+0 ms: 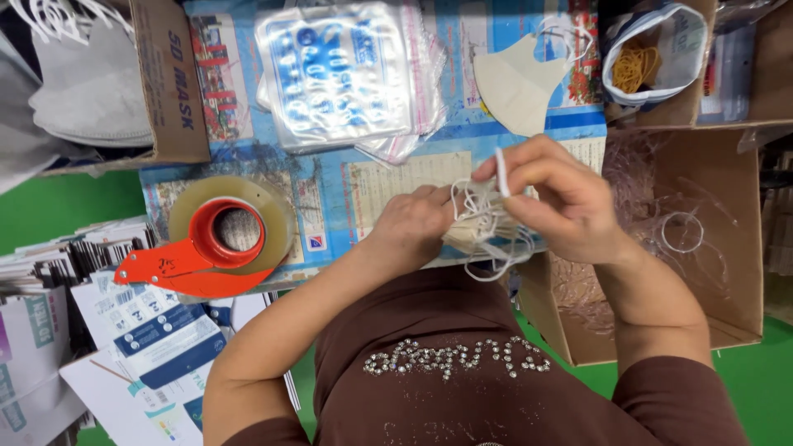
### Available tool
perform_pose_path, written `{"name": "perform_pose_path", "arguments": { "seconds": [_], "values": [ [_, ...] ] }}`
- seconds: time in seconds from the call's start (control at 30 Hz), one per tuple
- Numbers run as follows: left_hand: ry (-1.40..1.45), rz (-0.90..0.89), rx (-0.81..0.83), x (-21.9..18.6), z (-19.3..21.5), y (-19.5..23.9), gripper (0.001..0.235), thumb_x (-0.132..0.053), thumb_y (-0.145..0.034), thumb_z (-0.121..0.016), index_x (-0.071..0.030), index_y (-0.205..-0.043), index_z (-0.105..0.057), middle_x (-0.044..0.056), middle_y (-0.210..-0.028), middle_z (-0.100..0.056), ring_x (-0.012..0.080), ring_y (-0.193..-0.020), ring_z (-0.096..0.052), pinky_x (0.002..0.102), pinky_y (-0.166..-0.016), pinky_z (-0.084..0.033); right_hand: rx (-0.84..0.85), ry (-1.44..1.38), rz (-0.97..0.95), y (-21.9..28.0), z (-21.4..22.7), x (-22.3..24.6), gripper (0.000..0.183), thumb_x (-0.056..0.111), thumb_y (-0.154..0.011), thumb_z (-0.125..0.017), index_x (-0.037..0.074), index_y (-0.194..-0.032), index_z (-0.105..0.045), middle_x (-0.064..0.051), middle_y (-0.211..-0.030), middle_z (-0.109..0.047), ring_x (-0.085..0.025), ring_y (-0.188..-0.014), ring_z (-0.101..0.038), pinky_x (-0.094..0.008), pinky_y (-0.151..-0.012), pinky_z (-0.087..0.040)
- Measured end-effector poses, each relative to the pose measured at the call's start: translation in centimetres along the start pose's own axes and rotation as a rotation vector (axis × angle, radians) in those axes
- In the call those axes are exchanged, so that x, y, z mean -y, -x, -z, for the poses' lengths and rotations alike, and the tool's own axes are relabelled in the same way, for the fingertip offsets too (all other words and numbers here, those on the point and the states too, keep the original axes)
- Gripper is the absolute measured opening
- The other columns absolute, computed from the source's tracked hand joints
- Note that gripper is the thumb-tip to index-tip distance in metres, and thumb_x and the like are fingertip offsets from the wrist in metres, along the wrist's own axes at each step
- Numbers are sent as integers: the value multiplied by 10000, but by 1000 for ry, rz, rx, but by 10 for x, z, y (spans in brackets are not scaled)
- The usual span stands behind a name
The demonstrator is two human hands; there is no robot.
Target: Packing face masks into plastic bags at a production line conveyor belt.
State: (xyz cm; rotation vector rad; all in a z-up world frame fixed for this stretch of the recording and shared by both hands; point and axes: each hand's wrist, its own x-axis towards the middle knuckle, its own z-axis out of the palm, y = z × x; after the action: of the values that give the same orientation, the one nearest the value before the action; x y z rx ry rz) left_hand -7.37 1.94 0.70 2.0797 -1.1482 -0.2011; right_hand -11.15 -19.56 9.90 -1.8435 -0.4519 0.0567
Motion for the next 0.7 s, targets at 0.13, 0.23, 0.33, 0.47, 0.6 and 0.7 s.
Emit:
{"name": "perform_pose_path", "arguments": {
  "seconds": [0.13,0.23,0.33,0.47,0.6,0.7],
  "values": [
    [364,111,115,1,11,-9,402,-85,-830,-696,-97,-1231,-682,195,-993,-729,418,-910,-677,511,-756,-528,-95,-339,58,-3,3,18,65,2,-1070,-526,-36,-1118,-547,-135,-1170,-583,-263,-1059,-720,-421,-945,-645],
    [450,230,232,8,-4,-5,289,-166,-868,-745,-83,-1140,-694,196,-1031,-752,391,-992,-712,459,-845,-559,-104,-288,106,-16,1,14,53,6,-1119,-469,-24,-1163,-477,-157,-1145,-588,-261,-969,-736,-398,-879,-648],
    [580,290,222,5,4,-12,426,-200,-867,-757,-74,-1260,-652,207,-1009,-744,397,-974,-714,432,-835,-559,-179,-239,93,-32,5,-2,57,27,-1162,-434,5,-1214,-425,-166,-1085,-597,-254,-864,-743,-351,-766,-639],
    [665,225,201,11,2,-8,455,-185,-883,-749,-74,-1311,-640,185,-1029,-755,300,-924,-757,388,-828,-561,-363,-193,85,-38,27,-24,65,46,-1185,-438,21,-1233,-401,-163,-999,-598,-234,-706,-691,-312,-608,-594],
    [786,242,354,11,-12,0,373,-119,-908,-733,-80,-1275,-683,125,-969,-790,163,-819,-730,341,-785,-585,-824,-103,153,-33,90,-45,65,57,-1254,-465,43,-1228,-407,-128,-943,-556,-159,-523,-508,-280,-473,-416],
    [991,320,405,21,-34,5,330,-94,-930,-722,-54,-1257,-699,74,-1023,-775,124,-881,-708,328,-783,-602,-1019,155,243,-1,180,-106,45,49,-1257,-472,24,-1225,-451,-113,-885,-529,-162,-513,-446,-283,-485,-362]
  ]
}}
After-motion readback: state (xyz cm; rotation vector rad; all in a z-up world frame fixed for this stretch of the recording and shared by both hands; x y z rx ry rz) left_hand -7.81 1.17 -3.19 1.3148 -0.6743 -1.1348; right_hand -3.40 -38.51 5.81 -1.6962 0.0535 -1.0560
